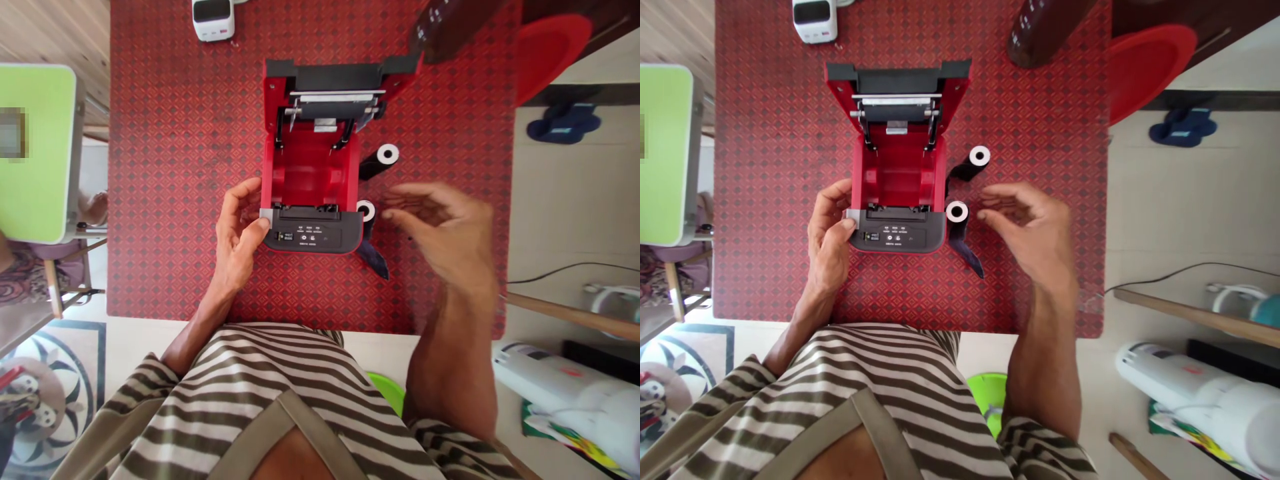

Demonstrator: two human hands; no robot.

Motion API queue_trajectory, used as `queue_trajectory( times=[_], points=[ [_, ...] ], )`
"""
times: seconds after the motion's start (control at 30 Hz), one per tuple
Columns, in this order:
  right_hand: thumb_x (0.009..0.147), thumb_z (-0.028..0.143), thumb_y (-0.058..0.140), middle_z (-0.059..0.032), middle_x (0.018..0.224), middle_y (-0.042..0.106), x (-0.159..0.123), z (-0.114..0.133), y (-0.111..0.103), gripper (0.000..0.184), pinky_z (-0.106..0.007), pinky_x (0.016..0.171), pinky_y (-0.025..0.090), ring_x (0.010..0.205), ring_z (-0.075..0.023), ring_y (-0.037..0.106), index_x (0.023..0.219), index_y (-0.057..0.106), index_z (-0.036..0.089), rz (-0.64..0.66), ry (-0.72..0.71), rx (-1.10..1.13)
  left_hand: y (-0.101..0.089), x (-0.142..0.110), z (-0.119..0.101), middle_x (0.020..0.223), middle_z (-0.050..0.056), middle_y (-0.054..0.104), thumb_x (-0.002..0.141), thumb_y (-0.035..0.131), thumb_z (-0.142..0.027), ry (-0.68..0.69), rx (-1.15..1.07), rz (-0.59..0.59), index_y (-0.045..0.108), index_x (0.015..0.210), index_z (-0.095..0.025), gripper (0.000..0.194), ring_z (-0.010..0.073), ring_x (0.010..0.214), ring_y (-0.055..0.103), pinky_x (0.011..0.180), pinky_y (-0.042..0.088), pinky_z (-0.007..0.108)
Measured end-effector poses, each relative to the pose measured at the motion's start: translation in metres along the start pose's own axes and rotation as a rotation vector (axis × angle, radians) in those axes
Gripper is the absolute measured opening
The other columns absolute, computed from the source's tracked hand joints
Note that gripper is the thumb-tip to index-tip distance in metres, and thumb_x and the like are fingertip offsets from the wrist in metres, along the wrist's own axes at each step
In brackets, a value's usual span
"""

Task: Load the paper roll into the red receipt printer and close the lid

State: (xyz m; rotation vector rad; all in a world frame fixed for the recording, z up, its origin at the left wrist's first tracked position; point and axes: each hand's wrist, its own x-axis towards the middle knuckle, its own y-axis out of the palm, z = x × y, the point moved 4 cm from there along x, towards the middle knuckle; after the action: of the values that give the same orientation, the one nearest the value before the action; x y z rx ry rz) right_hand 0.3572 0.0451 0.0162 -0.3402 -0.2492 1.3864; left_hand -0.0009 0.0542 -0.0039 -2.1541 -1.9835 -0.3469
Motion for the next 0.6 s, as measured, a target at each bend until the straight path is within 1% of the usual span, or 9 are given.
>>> queue_trajectory(
  times=[0.07,0.13,0.17,0.2,0.27,0.33,0.4,0.5,0.6],
  points=[
    [0.090,0.035,0.096,-0.0051,0.125,0.099,-0.010,0.000,0.006,0.045,-0.053,0.104,0.079,0.107,-0.0296,0.094,0.135,0.096,0.034,0.113,0.025,0.011,0.000,0.000,0.002,0.155,0.007,0.090,0.117,0.085,-0.067,0.006,0.002,-0.013,0.079,0.169,-0.039,0.059,0.0314,0.136,0.087,0.106,0.075,0.044],
    [0.089,0.033,0.093,-0.0022,0.132,0.099,-0.013,-0.001,0.015,0.056,-0.057,0.113,0.078,0.114,-0.0305,0.095,0.145,0.095,0.038,0.186,0.023,0.017,0.000,0.001,0.004,0.155,0.007,0.090,0.117,0.085,-0.067,0.010,0.002,-0.020,0.079,0.169,-0.039,0.060,0.0322,0.138,0.087,0.108,0.074,0.045],
    [0.089,0.032,0.093,-0.0009,0.132,0.098,-0.012,-0.002,0.019,0.058,-0.059,0.117,0.077,0.115,-0.0307,0.094,0.146,0.095,0.039,0.211,0.009,0.013,0.000,0.001,0.004,0.155,0.007,0.091,0.117,0.085,-0.067,0.009,-0.001,-0.017,0.079,0.169,-0.038,0.060,0.0327,0.139,0.087,0.110,0.074,0.046],
    [0.089,0.032,0.094,-0.0001,0.130,0.098,-0.011,-0.002,0.023,0.057,-0.060,0.119,0.076,0.114,-0.0308,0.094,0.145,0.095,0.040,0.228,-0.008,0.005,0.000,0.001,0.005,0.155,0.008,0.091,0.117,0.085,-0.067,0.006,-0.005,-0.011,0.079,0.170,-0.038,0.060,0.0331,0.140,0.087,0.112,0.075,0.047],
    [0.089,0.032,0.096,0.0004,0.125,0.097,-0.007,-0.001,0.028,0.050,-0.059,0.115,0.076,0.108,-0.0303,0.092,0.139,0.096,0.040,0.239,-0.033,-0.004,0.001,0.001,0.004,0.156,0.008,0.091,0.118,0.085,-0.067,-0.004,-0.015,0.001,0.078,0.170,-0.038,0.060,0.0337,0.143,0.087,0.115,0.075,0.049],
    [0.090,0.034,0.097,0.0003,0.120,0.096,-0.005,0.000,0.030,0.041,-0.055,0.108,0.076,0.105,-0.0300,0.091,0.130,0.096,0.038,0.230,-0.027,0.012,0.000,0.001,0.003,0.157,0.007,0.091,0.118,0.086,-0.067,-0.014,-0.023,0.003,0.078,0.169,-0.039,0.059,0.0337,0.146,0.087,0.117,0.074,0.049],
    [0.087,0.036,0.098,0.0004,0.116,0.095,-0.005,0.002,0.027,0.034,-0.053,0.107,0.075,0.105,-0.0300,0.090,0.122,0.096,0.037,0.203,-0.008,0.047,0.000,0.001,0.001,0.158,0.007,0.090,0.118,0.087,-0.066,-0.016,-0.030,0.001,0.079,0.168,-0.039,0.057,0.0331,0.146,0.087,0.118,0.074,0.048],
    [0.083,0.036,0.099,-0.0006,0.114,0.093,-0.007,0.013,0.015,0.034,-0.050,0.107,0.072,0.108,-0.0294,0.086,0.116,0.094,0.037,0.121,-0.008,0.088,0.000,0.002,0.002,0.158,0.006,0.090,0.119,0.088,-0.068,-0.023,-0.030,0.002,0.079,0.168,-0.039,0.057,0.0338,0.146,0.086,0.119,0.074,0.050],
    [0.081,0.039,0.099,-0.0036,0.115,0.092,-0.007,0.034,-0.001,0.036,-0.047,0.097,0.069,0.106,-0.0290,0.082,0.117,0.096,0.037,0.032,-0.036,0.202,0.001,0.001,0.004,0.158,0.007,0.089,0.119,0.087,-0.069,-0.012,-0.016,-0.009,0.078,0.169,-0.041,0.057,0.0354,0.147,0.085,0.118,0.074,0.052]
  ],
)
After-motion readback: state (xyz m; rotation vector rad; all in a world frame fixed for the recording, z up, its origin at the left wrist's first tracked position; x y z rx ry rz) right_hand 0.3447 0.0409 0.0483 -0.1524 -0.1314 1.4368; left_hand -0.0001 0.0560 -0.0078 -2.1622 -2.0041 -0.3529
